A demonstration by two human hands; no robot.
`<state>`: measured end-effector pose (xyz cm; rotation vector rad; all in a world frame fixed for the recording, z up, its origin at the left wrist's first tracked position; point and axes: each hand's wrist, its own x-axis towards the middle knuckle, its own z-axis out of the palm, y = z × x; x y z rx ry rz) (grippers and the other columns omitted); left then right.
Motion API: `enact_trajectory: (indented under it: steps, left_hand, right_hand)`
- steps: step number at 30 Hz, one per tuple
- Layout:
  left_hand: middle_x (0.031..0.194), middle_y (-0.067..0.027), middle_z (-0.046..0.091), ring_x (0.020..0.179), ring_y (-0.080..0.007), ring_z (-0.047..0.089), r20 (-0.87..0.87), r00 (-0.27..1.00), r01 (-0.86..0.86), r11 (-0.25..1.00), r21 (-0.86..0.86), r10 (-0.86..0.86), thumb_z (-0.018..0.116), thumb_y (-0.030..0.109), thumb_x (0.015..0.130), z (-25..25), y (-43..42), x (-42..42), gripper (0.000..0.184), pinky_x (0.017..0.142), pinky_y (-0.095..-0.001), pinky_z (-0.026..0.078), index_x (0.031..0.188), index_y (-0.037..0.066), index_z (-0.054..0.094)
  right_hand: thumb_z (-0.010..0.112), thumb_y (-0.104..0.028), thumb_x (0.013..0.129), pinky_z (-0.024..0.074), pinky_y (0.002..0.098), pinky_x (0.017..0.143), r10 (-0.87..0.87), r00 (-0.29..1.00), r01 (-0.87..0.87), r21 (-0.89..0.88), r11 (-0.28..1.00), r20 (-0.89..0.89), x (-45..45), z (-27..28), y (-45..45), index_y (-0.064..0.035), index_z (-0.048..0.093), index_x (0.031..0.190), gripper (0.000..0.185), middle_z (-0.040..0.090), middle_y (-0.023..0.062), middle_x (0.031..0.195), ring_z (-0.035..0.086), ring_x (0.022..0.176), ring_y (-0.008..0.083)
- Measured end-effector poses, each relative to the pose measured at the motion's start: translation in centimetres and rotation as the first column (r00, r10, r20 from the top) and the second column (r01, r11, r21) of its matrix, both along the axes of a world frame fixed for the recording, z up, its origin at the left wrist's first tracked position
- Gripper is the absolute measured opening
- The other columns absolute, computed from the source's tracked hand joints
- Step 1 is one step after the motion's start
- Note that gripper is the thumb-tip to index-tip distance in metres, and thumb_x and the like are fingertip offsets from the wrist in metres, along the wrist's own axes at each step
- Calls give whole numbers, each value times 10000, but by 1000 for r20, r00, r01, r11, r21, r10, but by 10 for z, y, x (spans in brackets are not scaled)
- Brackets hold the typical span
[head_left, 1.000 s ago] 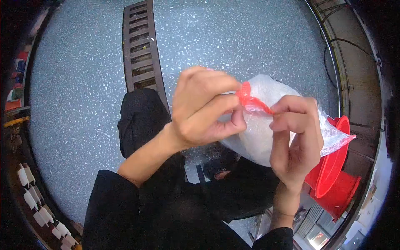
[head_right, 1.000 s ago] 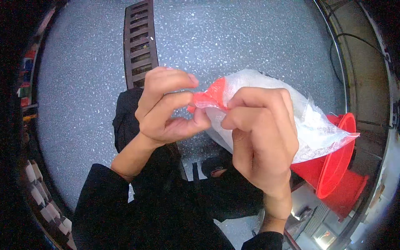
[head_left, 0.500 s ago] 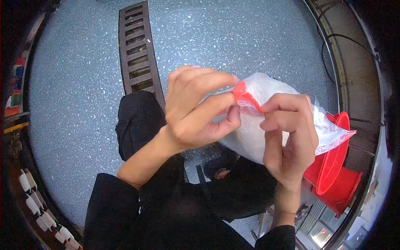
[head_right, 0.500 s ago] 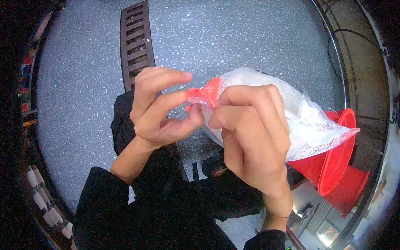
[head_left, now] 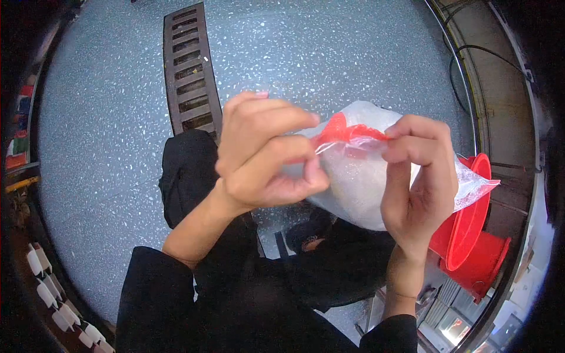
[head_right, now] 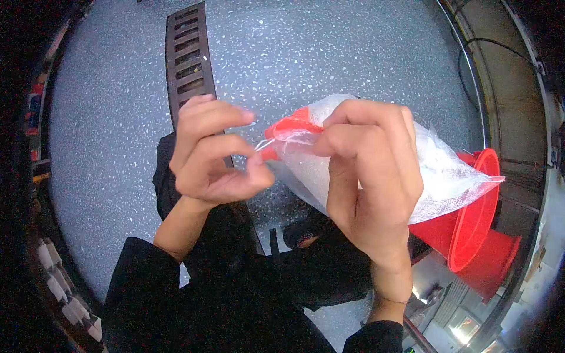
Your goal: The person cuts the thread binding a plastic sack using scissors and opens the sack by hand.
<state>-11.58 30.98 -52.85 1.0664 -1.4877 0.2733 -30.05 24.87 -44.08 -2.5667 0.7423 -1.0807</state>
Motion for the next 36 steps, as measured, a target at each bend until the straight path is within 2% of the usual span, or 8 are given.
enact_trajectory:
  steps: [4,5,8,11,14,18,24,36]
  left_hand:
    - [957,-84,707,834,-243,654,-138,990,0,997,-74,-10,708,63,595,-8,-4,10,205,825,-423,512,784,88,632]
    - [964,-128,702,852,-270,663,-170,983,56,997,-61,-65,709,61,604,-7,-4,15,222,822,-412,527,818,51,651]
    - [983,-147,705,883,-292,676,-465,863,189,979,-70,-200,715,64,620,-7,-7,4,292,838,-382,535,906,11,689]
    - [1049,-191,694,965,-272,663,-368,834,498,848,182,-411,697,72,742,0,-9,9,327,894,-380,513,1037,-66,673]
    - [1050,-186,705,956,-245,672,-531,716,642,726,245,-453,714,12,776,-9,-8,5,292,864,-345,514,1056,-67,696]
    - [1008,-172,713,917,-221,676,-599,663,673,707,217,-448,709,-44,800,-8,-5,6,197,838,-328,513,996,-59,713]
    - [963,-156,714,874,-214,672,-532,712,634,745,208,-458,709,-43,792,-4,-4,4,172,800,-323,515,964,-50,715]
    - [927,-150,714,833,-212,672,-497,755,584,784,212,-428,713,-30,784,-4,-4,3,163,764,-314,511,946,-47,717]
  right_hand:
    - [656,141,743,476,356,734,-9,1000,9,-1,1000,5,1,1,1,-39,618,888,235,644,124,913,604,817,282]
    - [656,142,743,476,355,735,-10,1000,10,0,1000,7,1,1,1,-38,618,889,235,644,123,913,604,818,281]
    - [652,147,742,477,350,736,-8,1000,8,15,1000,19,1,1,1,-38,622,887,237,644,122,911,605,820,276]
    - [654,147,734,478,350,738,-13,1000,13,28,1000,6,2,1,2,-43,638,894,249,645,124,926,606,830,273]
    - [675,128,718,476,345,762,-29,998,27,-46,999,-58,0,2,0,-44,661,906,256,636,120,977,599,871,258]
    - [738,75,676,452,314,761,-91,978,62,-157,986,-188,0,9,12,-55,689,911,272,587,84,984,559,885,218]
    - [803,-107,631,375,375,715,-118,969,72,-211,975,-218,1,-8,8,-150,710,973,357,561,30,927,522,811,232]
    - [731,-75,654,384,381,730,-116,939,39,-236,971,-323,1,-5,5,-76,593,890,274,528,80,908,502,843,268]
